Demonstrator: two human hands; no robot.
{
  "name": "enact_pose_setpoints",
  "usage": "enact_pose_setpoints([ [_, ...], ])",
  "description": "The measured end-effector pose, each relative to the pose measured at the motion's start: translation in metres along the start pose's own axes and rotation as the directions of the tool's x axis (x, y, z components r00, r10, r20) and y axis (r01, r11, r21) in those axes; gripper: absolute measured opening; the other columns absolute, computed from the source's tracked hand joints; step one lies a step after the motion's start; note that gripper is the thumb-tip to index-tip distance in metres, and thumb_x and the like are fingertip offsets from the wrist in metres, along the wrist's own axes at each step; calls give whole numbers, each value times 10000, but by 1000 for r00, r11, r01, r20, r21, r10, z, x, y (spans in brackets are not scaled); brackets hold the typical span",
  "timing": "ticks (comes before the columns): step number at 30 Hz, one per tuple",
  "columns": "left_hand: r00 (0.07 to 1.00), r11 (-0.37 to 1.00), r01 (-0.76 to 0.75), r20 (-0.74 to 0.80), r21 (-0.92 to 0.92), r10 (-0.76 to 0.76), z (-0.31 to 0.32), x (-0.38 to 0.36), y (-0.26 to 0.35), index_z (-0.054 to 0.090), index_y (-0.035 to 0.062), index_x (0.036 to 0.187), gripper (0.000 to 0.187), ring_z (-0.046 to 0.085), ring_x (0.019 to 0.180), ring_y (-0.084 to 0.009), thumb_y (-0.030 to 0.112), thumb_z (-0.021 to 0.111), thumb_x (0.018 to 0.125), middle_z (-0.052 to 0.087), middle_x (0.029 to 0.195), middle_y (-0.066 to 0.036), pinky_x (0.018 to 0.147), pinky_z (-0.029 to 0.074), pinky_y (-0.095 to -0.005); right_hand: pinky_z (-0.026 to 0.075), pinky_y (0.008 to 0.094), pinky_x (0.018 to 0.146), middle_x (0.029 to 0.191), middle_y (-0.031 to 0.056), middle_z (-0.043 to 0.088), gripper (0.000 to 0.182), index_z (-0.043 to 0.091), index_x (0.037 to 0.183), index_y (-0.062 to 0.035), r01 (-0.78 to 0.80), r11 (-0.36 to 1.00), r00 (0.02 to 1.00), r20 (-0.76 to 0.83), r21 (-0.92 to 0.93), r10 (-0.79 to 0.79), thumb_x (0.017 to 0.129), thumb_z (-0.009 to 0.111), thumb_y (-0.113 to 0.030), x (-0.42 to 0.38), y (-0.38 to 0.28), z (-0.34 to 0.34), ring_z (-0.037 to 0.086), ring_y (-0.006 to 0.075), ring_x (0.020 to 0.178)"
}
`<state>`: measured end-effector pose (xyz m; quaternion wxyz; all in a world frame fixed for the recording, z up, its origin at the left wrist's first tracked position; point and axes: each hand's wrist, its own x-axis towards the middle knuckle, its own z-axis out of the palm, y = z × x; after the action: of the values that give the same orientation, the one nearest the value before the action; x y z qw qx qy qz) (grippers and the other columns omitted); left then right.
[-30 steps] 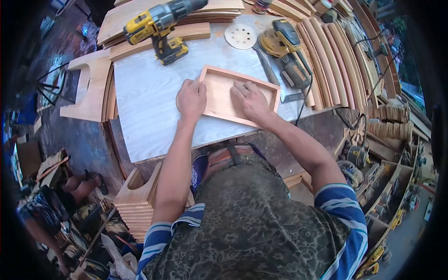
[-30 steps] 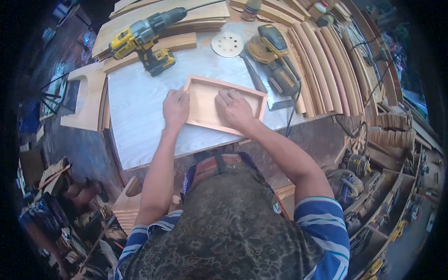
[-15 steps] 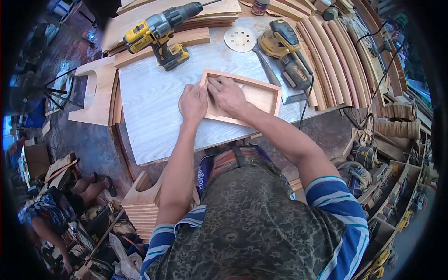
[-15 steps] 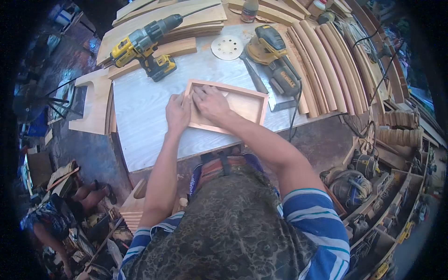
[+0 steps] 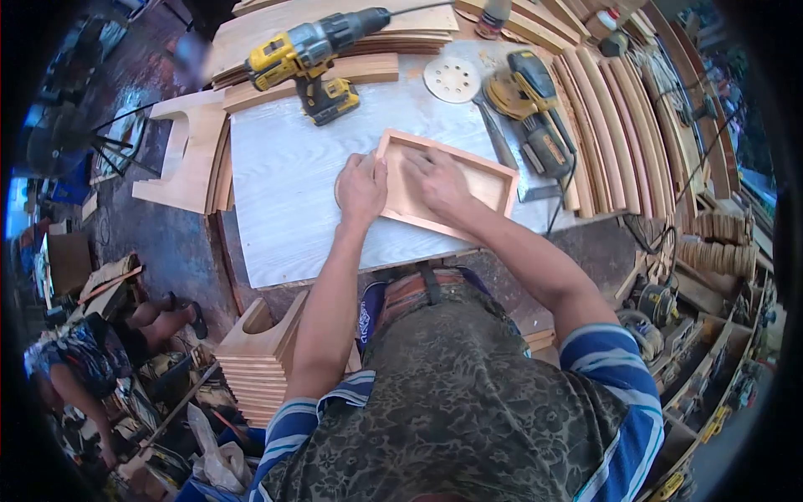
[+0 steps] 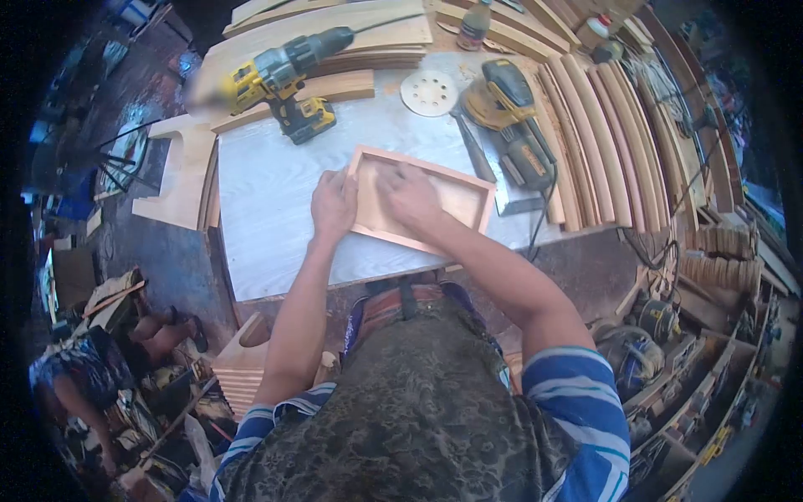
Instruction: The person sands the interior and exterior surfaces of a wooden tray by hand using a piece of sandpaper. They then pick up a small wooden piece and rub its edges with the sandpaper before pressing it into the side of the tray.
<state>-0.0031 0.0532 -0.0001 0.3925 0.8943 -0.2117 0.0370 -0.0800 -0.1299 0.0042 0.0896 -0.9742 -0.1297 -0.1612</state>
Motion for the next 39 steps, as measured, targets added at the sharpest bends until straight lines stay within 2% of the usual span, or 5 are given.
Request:
enact_pose_setpoints([
  [12,997,1000,17,-70,19,-16,-6,2,6,724,68,1020,235,660,866,-377,265,605,975,658,933,-160,788,534,-505,523,474,943,1273,189,694,429,692,1212,12,68,987,989,-141,146,-48,794,608,-39,32,-10,9,630,367,1072],
  [21,992,999,41,-120,-8,-42,-4,0,9,732,57,1036,244,661,860,-393,262,615,971,655,930,-176,793,534,-519,508,466,996,1274,212,705,409,720,1162,24,-208,967,977,-23,147,213,764,627,15,-48,15,-35,620,399,1106],
  [28,980,969,194,-70,154,-185,25,0,-25,660,4,936,394,669,847,-471,385,592,1008,689,881,-241,745,536,-563,529,498,923,1267,165,699,366,729,1104,-39,39,977,983,-184,208,0,745,660,-68,30,-4,19,630,397,1044],
  [37,995,997,81,-62,-14,-82,0,-1,3,738,38,1127,277,648,908,-387,248,594,1015,659,939,-209,811,521,-493,520,427,1027,1290,158,708,478,729,1197,-25,-346,903,929,-43,253,368,721,680,-6,-51,18,-24,617,363,1163],
  [39,996,998,58,-61,-23,-60,-2,0,4,739,40,1146,280,647,905,-381,241,595,1015,658,934,-207,810,521,-488,527,429,1019,1302,149,698,498,718,1235,-36,-110,968,992,-42,224,122,739,669,-28,-29,13,2,615,360,1174],
])
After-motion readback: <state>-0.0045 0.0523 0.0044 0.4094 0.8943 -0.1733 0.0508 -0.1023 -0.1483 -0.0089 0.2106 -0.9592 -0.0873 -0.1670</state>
